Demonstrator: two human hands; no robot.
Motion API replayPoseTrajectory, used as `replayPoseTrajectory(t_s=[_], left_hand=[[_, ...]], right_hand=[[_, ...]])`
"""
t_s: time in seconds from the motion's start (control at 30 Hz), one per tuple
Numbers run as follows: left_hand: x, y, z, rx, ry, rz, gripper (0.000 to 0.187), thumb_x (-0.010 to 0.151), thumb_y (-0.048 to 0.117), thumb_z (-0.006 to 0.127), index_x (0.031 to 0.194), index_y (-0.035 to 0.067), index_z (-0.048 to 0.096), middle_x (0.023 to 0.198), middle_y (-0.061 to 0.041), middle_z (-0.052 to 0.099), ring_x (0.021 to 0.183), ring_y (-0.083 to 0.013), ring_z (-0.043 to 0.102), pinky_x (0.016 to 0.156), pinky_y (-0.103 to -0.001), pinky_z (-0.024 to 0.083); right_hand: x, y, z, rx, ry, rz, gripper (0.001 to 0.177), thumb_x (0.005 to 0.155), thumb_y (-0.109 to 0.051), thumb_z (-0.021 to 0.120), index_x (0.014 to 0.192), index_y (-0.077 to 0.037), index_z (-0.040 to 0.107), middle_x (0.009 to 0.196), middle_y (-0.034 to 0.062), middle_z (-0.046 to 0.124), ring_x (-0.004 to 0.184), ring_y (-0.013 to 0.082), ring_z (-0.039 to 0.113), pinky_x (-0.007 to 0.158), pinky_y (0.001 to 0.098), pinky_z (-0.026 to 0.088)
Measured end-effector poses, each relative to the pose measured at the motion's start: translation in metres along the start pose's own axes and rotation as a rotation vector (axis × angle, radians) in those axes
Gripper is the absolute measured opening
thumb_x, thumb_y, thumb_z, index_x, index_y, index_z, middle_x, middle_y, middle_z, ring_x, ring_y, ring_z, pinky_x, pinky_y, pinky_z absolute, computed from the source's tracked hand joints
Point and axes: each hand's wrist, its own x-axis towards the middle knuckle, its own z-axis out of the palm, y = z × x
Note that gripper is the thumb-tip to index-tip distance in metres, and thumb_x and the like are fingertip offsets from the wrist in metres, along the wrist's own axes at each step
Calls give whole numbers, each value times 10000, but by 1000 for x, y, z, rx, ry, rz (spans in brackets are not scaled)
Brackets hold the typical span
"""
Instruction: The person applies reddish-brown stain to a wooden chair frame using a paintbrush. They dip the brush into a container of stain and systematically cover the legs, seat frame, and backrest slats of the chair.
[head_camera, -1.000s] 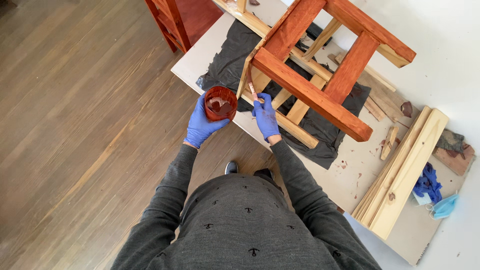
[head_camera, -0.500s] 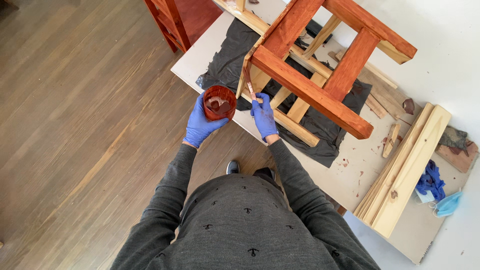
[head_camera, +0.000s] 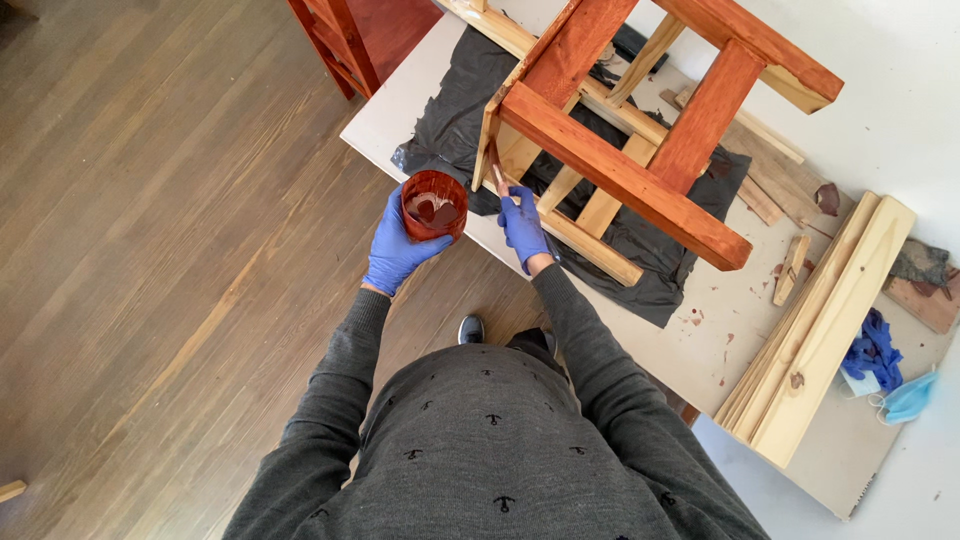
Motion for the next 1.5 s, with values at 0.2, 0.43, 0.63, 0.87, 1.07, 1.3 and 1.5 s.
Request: replayPoseTrajectory(t_s=[0.2, 0.43, 0.63, 0.87, 1.07, 1.3, 1.5], left_hand=[[2, -1, 0, -32, -5, -5, 1301, 672, 230, 1265, 1757, 68, 566, 1657, -287, 702, 1605, -474, 668, 1412, -650, 490], [5, -4, 1, -54, -1, -10, 1311, 674, 234, 1277, 1759, 77, 559, 1659, -280, 696, 1608, -455, 662, 1410, -653, 487], [7, -4, 3, -34, -4, -2, 1298, 687, 225, 1260, 1768, 63, 560, 1663, -291, 702, 1619, -488, 657, 1421, -660, 480], [6, 2, 8, 4, 7, 9, 1301, 683, 229, 1262, 1761, 50, 556, 1656, -319, 695, 1604, -522, 661, 1406, -686, 489], [3, -7, 10, -8, 3, 20, 1295, 694, 232, 1264, 1769, 69, 560, 1664, -291, 699, 1608, -489, 667, 1414, -661, 493], [-1, -14, 8, -58, 17, 31, 1285, 696, 197, 1261, 1767, 67, 563, 1675, -291, 689, 1614, -475, 655, 1420, -653, 476], [-8, -10, 1, -48, 30, 29, 1273, 692, 190, 1259, 1752, 57, 567, 1664, -302, 694, 1614, -482, 657, 1418, -654, 478]], right_hand=[[12, -2, 0, 68, -29, 42, 531, 1242, -630, 719, 1464, -153, 650, 734, 64, 643, 491, 118, 578, 376, 274, 429], [-65, -69, -6, 190, -37, -133, 306, 1267, -350, 617, 1510, -163, 616, 764, 34, 572, 503, 76, 487, 427, 237, 375], [-24, -41, 1, -158, 72, -112, 491, 1236, -682, 682, 1495, -267, 730, 835, 14, 767, 842, 206, 754, 844, 368, 598], [8, 22, -15, -332, 18, 4, 549, 1206, -844, 625, 1429, -354, 734, 803, -21, 806, 877, 228, 832, 917, 406, 629], [-9, 1, -1, -172, 88, -157, 349, 1258, -588, 684, 1471, -313, 709, 813, 24, 758, 856, 218, 763, 904, 400, 601], [21, 47, -17, -288, 51, -146, 291, 1247, -574, 674, 1425, -347, 713, 839, 35, 786, 898, 251, 824, 947, 455, 636], [6, 30, -5, -263, 54, -253, 306, 1269, -484, 644, 1526, -319, 653, 917, 86, 804, 972, 292, 836, 970, 510, 637]])
